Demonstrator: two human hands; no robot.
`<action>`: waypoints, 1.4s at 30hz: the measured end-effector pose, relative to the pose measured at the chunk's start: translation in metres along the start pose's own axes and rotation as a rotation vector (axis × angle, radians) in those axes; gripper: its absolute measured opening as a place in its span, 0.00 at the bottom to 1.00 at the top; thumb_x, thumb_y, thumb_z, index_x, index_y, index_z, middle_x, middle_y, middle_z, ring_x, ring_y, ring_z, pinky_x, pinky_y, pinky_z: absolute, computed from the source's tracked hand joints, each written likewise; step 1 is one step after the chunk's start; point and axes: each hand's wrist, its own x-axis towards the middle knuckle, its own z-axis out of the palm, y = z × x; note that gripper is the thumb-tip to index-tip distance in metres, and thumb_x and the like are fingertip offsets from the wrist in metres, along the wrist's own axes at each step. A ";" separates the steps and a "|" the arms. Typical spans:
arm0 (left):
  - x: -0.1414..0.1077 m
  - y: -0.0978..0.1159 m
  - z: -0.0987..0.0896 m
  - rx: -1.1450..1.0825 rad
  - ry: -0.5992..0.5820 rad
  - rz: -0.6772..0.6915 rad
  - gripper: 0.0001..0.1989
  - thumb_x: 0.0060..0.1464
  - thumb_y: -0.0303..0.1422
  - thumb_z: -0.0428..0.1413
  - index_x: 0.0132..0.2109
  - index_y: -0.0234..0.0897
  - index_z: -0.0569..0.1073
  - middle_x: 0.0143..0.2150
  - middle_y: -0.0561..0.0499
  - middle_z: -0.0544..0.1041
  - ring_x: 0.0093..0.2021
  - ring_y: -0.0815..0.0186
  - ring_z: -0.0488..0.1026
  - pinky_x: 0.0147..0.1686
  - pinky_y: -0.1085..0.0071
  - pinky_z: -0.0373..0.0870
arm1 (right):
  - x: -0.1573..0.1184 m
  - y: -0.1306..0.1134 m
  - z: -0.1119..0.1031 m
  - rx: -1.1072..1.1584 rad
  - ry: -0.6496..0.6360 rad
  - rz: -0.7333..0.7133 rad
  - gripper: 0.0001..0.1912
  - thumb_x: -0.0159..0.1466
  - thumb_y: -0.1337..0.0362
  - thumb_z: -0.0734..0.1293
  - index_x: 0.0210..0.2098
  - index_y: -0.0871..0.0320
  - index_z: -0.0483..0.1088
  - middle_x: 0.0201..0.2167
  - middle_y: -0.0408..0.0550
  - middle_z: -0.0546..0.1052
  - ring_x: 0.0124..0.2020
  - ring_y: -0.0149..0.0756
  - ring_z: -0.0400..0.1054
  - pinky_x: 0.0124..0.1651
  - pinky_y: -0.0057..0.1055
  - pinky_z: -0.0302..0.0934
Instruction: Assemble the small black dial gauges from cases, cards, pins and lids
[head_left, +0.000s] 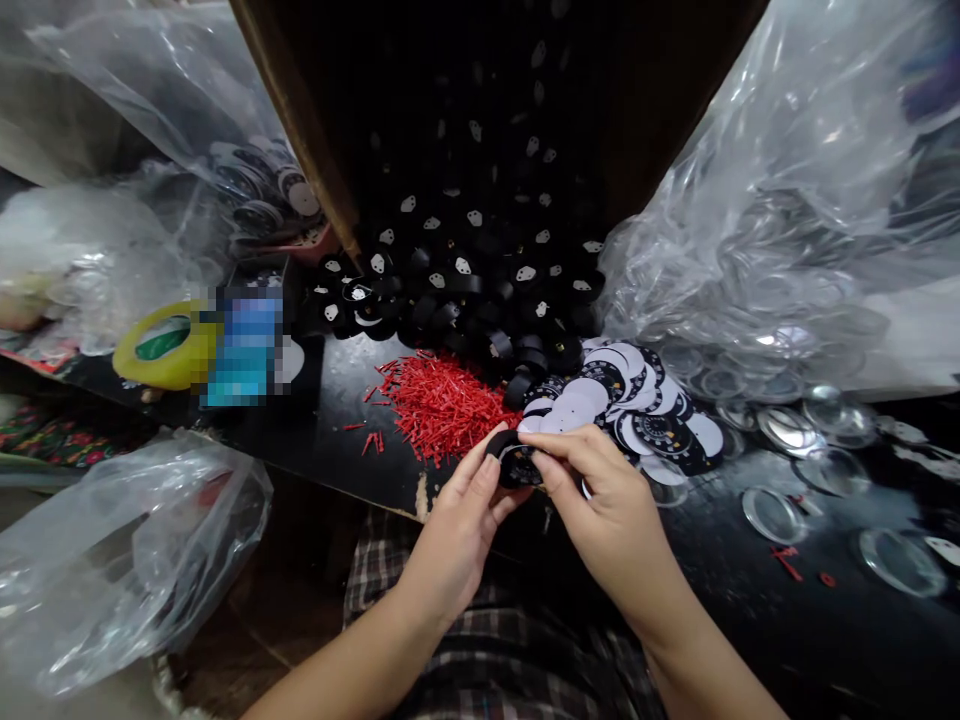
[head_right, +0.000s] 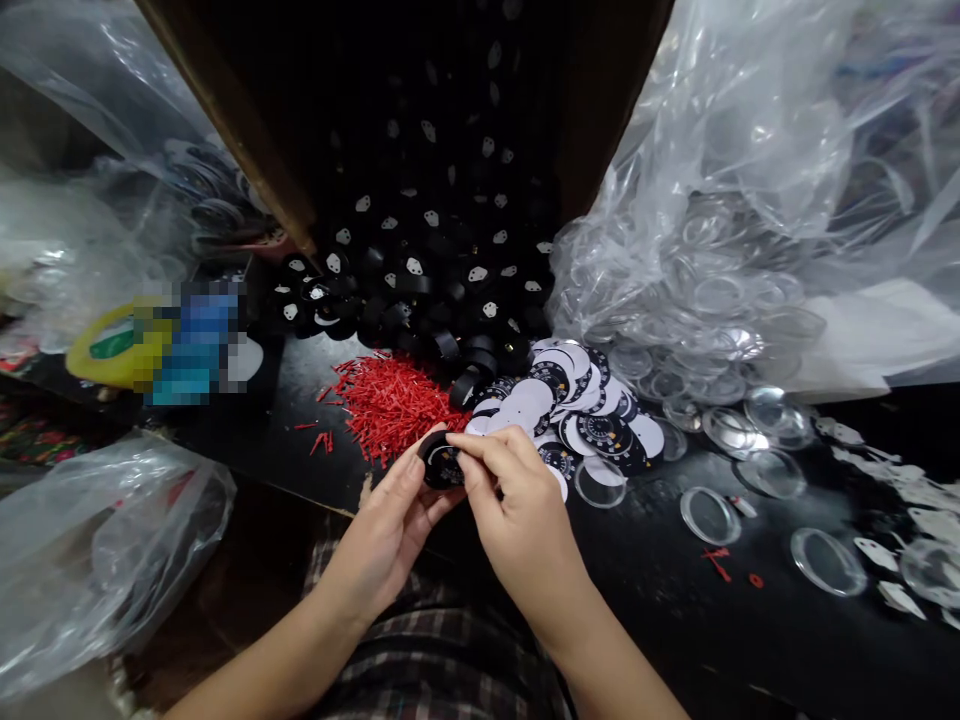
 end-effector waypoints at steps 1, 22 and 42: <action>-0.001 -0.003 0.000 0.033 -0.002 0.010 0.14 0.58 0.39 0.57 0.51 0.46 0.76 0.57 0.51 0.74 0.57 0.59 0.69 0.53 0.64 0.68 | 0.000 0.000 0.002 0.003 0.018 0.037 0.08 0.66 0.62 0.62 0.42 0.53 0.72 0.36 0.46 0.73 0.36 0.34 0.69 0.39 0.32 0.65; -0.001 -0.010 -0.003 0.179 -0.077 0.067 0.15 0.55 0.38 0.59 0.50 0.43 0.74 0.49 0.51 0.77 0.52 0.62 0.72 0.53 0.66 0.68 | 0.000 0.001 0.001 0.391 -0.056 0.408 0.13 0.60 0.55 0.68 0.34 0.56 0.62 0.24 0.38 0.71 0.22 0.28 0.70 0.27 0.25 0.64; -0.022 0.007 -0.042 0.553 0.031 0.100 0.15 0.56 0.30 0.56 0.51 0.41 0.71 0.50 0.49 0.76 0.52 0.59 0.72 0.54 0.62 0.66 | -0.011 0.012 0.007 -0.248 -0.303 -0.013 0.08 0.66 0.67 0.60 0.41 0.55 0.70 0.40 0.47 0.76 0.42 0.39 0.70 0.45 0.36 0.62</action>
